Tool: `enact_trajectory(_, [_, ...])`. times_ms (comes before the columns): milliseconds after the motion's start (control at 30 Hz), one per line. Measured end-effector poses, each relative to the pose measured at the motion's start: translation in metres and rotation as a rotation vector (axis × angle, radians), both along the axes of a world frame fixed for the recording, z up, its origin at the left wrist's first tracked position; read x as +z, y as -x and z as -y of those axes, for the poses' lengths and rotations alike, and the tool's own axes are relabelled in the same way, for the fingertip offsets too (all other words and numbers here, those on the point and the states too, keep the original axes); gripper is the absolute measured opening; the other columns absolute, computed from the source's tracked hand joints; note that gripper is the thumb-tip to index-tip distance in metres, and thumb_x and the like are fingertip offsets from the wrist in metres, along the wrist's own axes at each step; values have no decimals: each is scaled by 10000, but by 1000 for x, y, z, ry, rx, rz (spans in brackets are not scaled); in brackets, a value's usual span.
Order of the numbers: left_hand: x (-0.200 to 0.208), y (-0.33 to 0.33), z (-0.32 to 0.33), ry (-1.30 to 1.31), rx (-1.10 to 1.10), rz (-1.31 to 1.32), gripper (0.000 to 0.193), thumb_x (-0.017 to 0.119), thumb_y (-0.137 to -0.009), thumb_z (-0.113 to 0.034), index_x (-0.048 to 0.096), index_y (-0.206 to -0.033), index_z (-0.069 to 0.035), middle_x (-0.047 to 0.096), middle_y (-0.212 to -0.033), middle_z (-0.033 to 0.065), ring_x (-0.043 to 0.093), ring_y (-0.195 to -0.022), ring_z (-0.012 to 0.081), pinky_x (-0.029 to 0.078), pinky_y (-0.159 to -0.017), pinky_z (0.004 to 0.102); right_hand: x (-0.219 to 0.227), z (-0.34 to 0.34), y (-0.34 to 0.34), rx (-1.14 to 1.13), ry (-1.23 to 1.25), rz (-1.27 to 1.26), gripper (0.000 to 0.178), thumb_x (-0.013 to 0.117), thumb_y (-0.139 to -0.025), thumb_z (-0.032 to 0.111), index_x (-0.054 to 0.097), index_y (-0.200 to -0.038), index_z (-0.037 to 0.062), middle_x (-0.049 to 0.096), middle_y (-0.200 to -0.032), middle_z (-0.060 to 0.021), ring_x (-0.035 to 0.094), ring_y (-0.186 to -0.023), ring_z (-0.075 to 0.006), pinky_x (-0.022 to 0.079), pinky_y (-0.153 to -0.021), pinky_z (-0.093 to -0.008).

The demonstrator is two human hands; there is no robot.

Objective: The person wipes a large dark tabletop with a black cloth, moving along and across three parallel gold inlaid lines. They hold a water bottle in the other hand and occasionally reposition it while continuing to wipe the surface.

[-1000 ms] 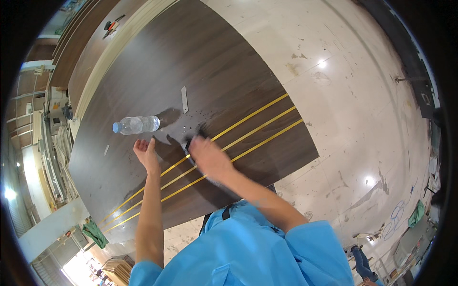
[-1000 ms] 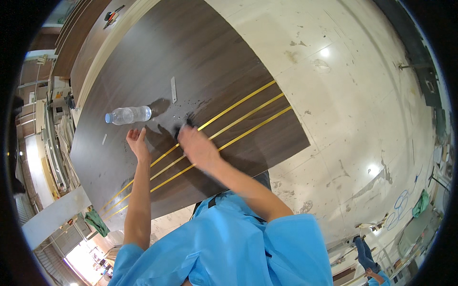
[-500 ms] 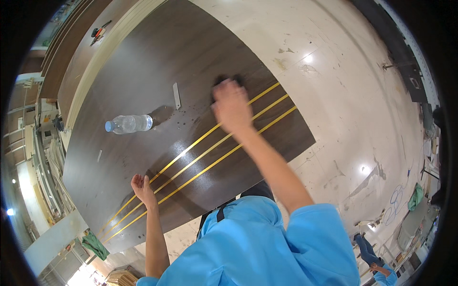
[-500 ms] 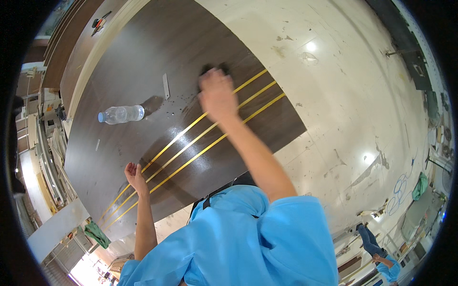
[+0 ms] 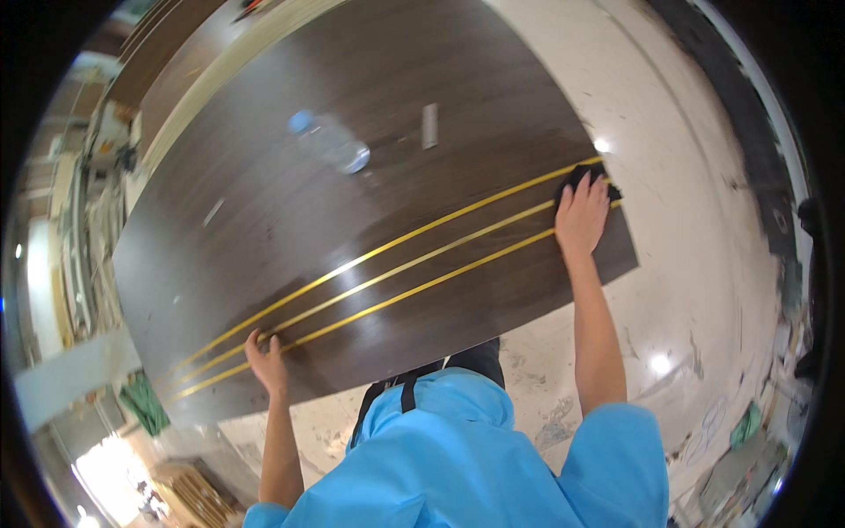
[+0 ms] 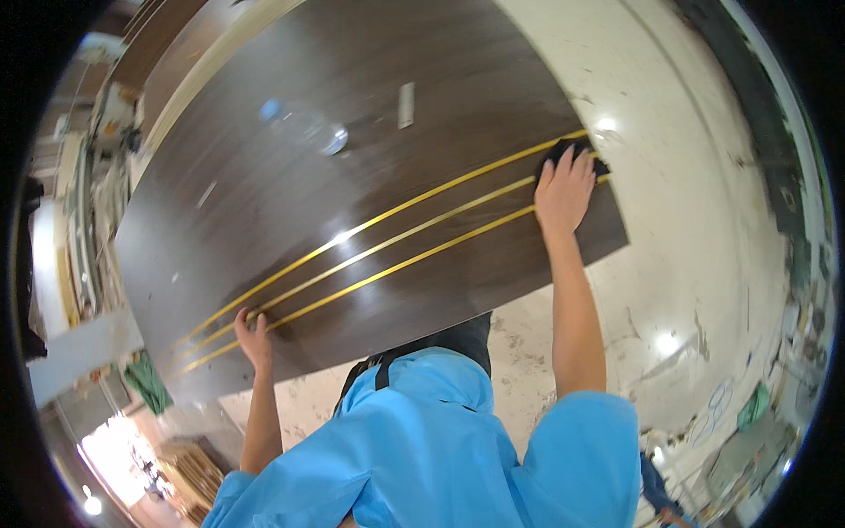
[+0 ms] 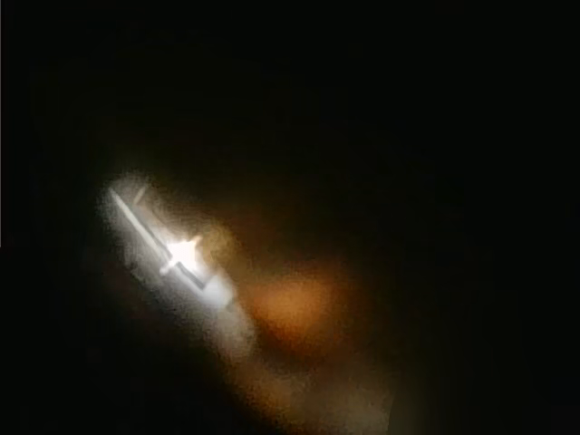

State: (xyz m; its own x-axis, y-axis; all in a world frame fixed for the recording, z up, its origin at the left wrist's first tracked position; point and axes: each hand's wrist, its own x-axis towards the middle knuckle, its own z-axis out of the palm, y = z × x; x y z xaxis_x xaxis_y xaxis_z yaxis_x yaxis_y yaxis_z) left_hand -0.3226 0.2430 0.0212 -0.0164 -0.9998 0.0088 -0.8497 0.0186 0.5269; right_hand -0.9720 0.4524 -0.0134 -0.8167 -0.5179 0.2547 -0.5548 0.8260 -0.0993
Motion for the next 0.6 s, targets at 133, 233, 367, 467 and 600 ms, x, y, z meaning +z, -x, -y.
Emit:
enact_trajectory(133, [-10, -22, -23, 39, -63, 89, 542, 728, -996, -196, 553, -1476, -18, 581, -1491, 191, 515, -1413, 375, 394, -1200, 466, 0, 98, -103, 313, 3, 63, 575, 577, -1068, 355, 530, -1505, -15, 489, -1605, -276, 426, -1521, -437, 330, -1262, -576])
enact_trajectory(233, [-11, -24, -27, 55, -111, 150, 560, 703, -1013, -231, 522, -1509, -44, 541, -1556, 179, 465, -1463, 382, 367, -1224, 478, 10, 124, -250, 746, 165, 184, 580, 613, -1019, 351, 571, -1465, -17, 536, -1562, -258, 475, -1481, -421, 349, -1254, -556])
enact_trajectory(367, [-13, -25, -21, 123, -218, 220, 568, 677, -1029, -265, 504, -1534, -71, 503, -1615, 150, 428, -1505, 368, 335, -1247, 487, 21, 68, -323, 1048, 65, 384, 576, 713, -961, 339, 602, -1450, 56, 551, -1551, -203, 510, -1433, -382, 373, -1240, -505])
enact_trajectory(467, [-19, -27, -18, 201, -227, 272, 556, 665, -1030, -274, 513, -1529, -79, 509, -1609, 135, 430, -1500, 357, 334, -1246, 492, 20, 15, -232, 665, -92, 197, 578, 629, -1011, 317, 564, -1481, -13, 531, -1566, -234, 466, -1475, -412, 322, -1274, -545])
enact_trajectory(600, [-27, -31, -19, 234, -223, 283, 540, 657, -1029, -283, 532, -1515, -85, 520, -1600, 116, 435, -1489, 351, 336, -1242, 496, 7, 43, -118, 127, -20, -20, 535, 500, -1110, 341, 552, -1473, -48, 529, -1558, -278, 442, -1485, -471, 341, -1239, -584])
